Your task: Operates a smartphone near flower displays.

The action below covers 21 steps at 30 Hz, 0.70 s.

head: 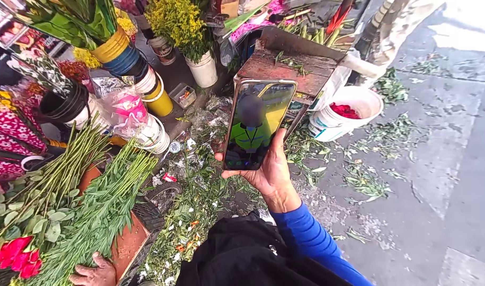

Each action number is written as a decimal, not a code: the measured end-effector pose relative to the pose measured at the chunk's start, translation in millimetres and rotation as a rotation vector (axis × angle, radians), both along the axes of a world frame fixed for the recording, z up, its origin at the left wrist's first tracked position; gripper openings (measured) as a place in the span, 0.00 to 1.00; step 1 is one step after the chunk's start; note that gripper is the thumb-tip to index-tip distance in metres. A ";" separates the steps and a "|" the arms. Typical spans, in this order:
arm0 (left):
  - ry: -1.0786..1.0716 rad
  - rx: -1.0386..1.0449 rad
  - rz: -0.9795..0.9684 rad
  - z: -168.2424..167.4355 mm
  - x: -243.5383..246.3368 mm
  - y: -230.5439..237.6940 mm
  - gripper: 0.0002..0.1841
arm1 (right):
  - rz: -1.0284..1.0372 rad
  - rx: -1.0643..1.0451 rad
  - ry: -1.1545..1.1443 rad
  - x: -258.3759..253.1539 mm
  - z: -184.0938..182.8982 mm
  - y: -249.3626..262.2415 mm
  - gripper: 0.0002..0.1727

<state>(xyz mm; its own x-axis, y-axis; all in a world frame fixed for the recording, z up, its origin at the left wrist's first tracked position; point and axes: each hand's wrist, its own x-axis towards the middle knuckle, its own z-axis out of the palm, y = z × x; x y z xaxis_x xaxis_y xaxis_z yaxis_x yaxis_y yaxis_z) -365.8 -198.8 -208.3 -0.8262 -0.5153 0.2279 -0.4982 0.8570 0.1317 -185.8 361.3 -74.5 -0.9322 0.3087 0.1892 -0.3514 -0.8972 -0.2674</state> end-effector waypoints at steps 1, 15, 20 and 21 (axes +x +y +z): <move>-0.001 -0.002 0.000 -0.1 -0.1 -0.2 0.47 | -0.001 0.001 -0.005 -0.3 0.0 0.1 0.45; 0.000 0.015 -0.008 2.8 0.5 0.8 0.47 | -0.010 -0.009 -0.042 -3.5 1.4 0.4 0.46; -0.007 0.021 0.011 3.5 1.8 3.3 0.47 | 0.002 -0.010 -0.044 -5.4 2.3 -0.5 0.47; -0.011 0.018 0.015 3.9 1.7 3.5 0.47 | 0.007 -0.009 -0.045 -5.8 2.6 -0.4 0.47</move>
<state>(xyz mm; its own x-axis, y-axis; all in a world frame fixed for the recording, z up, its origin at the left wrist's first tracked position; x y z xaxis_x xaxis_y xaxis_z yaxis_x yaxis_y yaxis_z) -364.1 -195.3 -204.4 -0.8207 -0.5317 0.2092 -0.5126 0.8469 0.1411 -191.6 360.9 -71.9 -0.9417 0.3039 0.1446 -0.3333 -0.9020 -0.2745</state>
